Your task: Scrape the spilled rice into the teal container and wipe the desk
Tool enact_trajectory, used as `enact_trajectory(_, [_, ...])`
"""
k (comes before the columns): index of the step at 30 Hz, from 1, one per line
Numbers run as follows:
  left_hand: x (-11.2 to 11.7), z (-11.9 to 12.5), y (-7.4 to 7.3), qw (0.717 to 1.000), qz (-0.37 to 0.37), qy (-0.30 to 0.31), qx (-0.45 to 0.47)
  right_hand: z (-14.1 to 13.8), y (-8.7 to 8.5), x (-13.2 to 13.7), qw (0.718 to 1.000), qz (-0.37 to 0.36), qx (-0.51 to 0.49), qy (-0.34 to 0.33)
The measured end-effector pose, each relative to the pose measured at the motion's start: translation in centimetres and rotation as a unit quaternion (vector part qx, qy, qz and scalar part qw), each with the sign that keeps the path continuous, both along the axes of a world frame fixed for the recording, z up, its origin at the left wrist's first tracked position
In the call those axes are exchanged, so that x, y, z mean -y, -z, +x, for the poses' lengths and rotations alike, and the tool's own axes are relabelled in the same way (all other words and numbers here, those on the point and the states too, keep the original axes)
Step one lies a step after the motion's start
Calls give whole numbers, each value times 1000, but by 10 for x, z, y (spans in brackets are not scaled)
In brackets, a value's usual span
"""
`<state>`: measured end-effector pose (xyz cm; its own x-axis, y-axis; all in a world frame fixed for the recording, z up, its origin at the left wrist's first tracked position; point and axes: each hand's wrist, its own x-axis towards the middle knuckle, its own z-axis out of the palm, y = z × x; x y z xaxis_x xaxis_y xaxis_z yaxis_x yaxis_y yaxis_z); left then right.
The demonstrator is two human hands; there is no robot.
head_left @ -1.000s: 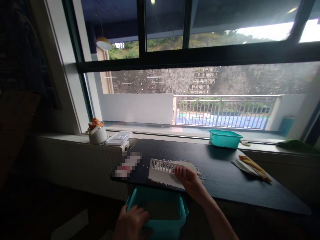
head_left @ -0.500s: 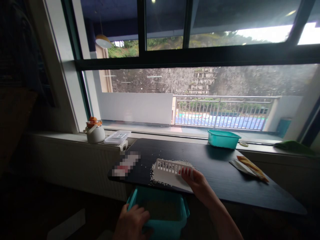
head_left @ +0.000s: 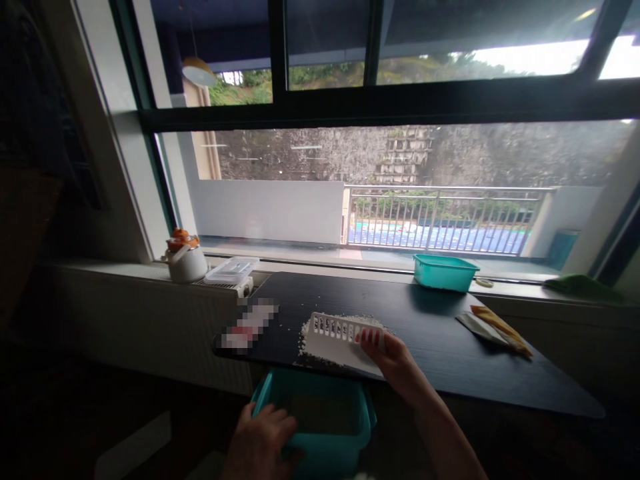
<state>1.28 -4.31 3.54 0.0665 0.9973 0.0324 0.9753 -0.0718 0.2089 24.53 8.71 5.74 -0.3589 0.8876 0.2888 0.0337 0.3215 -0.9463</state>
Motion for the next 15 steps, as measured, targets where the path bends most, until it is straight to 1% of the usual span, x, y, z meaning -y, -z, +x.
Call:
enact_trajectory(3, [0, 0, 0, 1000, 2, -9, -3, 0, 0, 6, 1000, -9, 2, -14])
enact_trajectory(7, [0, 1, -1, 1000, -11, -11, -1, -1, -7, 17, 999, -9, 7, -40])
enact_trajectory(12, [-1, 1, -1, 1000, -11, -10, -4, -5, -11, 12, 1000, -14, -5, -19])
enact_trajectory(15, [0, 1, -1, 1000, -5, -8, 0, -7, -9, 10, 1000, -13, -8, -28])
